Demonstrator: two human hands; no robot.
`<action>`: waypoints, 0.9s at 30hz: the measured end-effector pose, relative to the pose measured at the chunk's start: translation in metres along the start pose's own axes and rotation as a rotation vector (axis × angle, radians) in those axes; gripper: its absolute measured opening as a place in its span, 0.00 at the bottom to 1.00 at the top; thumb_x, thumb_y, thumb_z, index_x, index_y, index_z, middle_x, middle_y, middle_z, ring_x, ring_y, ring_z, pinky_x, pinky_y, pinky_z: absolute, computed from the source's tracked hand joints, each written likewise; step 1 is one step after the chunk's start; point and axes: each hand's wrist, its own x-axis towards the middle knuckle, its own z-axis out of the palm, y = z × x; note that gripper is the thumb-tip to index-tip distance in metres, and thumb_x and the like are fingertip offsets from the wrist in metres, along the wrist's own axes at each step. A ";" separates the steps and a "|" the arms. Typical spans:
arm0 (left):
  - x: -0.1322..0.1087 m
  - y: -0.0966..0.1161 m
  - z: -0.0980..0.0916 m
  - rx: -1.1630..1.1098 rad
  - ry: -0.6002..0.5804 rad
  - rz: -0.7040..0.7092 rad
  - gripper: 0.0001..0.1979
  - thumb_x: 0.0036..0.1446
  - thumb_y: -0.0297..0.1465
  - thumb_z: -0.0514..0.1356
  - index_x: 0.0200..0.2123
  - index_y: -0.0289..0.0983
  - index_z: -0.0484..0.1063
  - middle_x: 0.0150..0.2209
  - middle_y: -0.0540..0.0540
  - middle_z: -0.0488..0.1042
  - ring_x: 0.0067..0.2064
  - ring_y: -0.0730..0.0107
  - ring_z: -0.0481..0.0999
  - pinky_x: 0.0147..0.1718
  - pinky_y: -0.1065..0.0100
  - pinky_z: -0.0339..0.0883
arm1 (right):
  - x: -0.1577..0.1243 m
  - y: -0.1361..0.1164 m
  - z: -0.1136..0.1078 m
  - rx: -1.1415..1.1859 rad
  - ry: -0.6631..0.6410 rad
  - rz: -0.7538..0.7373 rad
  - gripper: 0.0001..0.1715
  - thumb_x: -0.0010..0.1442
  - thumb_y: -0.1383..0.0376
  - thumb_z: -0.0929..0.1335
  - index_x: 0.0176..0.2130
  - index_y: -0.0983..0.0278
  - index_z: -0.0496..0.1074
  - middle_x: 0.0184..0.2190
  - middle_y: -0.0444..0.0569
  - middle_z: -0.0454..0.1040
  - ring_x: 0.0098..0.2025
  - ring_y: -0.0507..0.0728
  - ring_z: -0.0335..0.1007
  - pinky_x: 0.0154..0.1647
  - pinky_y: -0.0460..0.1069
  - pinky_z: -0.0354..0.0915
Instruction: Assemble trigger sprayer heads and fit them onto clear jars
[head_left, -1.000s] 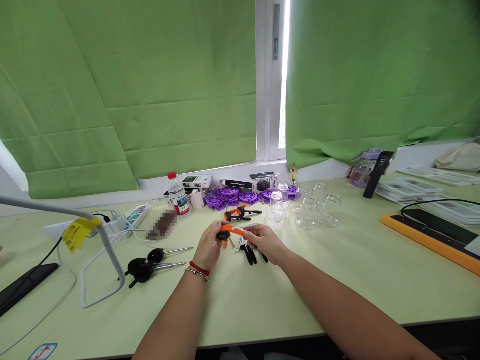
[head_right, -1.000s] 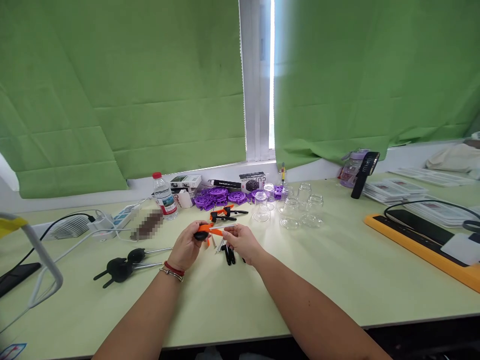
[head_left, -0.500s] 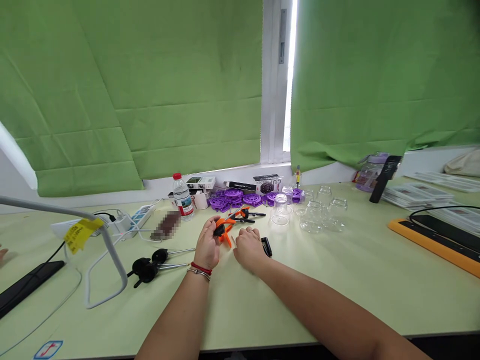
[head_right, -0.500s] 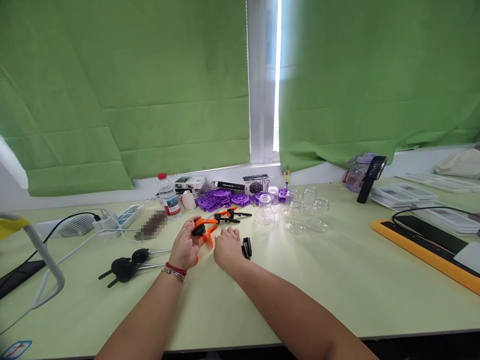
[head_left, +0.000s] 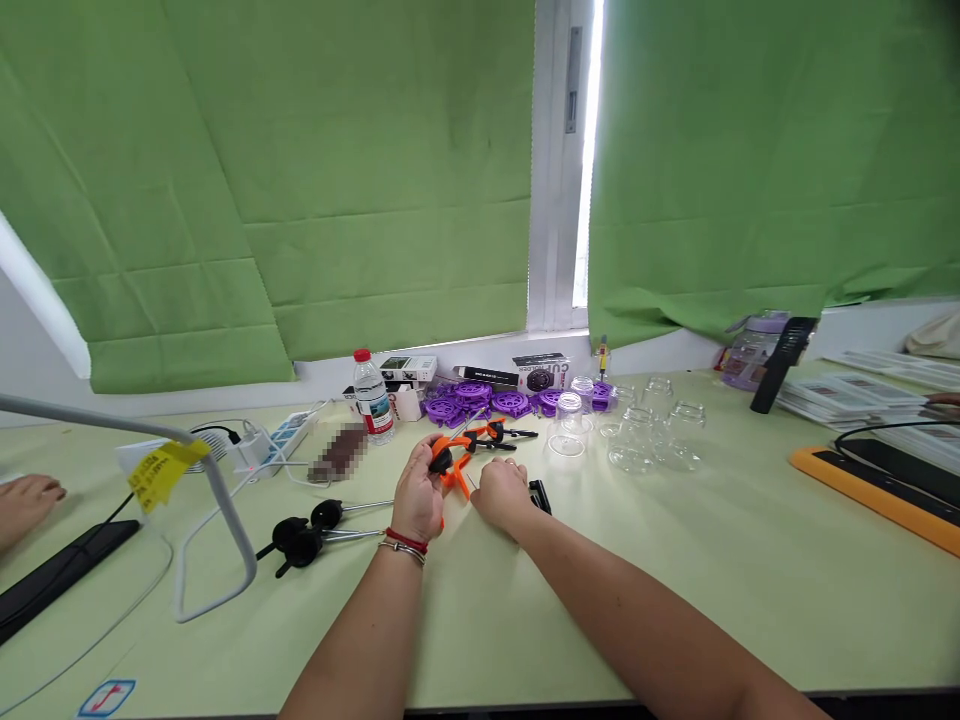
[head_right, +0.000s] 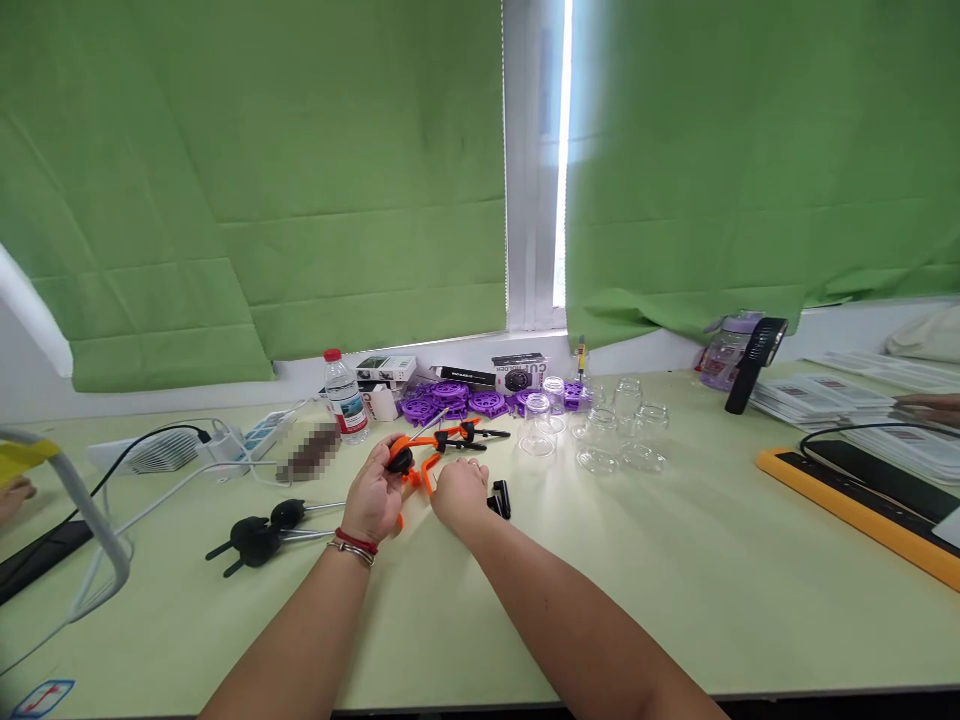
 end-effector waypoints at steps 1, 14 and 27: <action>0.000 0.000 0.000 0.003 0.002 -0.008 0.11 0.55 0.37 0.60 0.40 0.39 0.74 0.37 0.51 0.73 0.35 0.76 0.69 0.38 0.73 0.66 | 0.000 0.002 -0.004 0.033 0.000 0.005 0.04 0.49 0.70 0.69 0.29 0.68 0.75 0.39 0.63 0.75 0.51 0.69 0.67 0.49 0.56 0.57; -0.011 -0.002 0.009 0.144 -0.159 -0.074 0.14 0.58 0.41 0.58 0.43 0.40 0.72 0.39 0.47 0.74 0.37 0.73 0.70 0.37 0.73 0.64 | -0.027 0.045 -0.074 1.032 -0.067 -0.084 0.05 0.50 0.67 0.66 0.27 0.62 0.62 0.17 0.38 0.66 0.14 0.46 0.60 0.14 0.41 0.54; -0.024 -0.010 0.015 0.303 -0.460 -0.112 0.19 0.63 0.43 0.51 0.51 0.42 0.70 0.51 0.46 0.72 0.52 0.64 0.68 0.53 0.63 0.56 | -0.033 0.043 -0.057 1.081 0.161 -0.351 0.05 0.53 0.65 0.67 0.32 0.64 0.72 0.21 0.40 0.67 0.20 0.48 0.62 0.22 0.44 0.60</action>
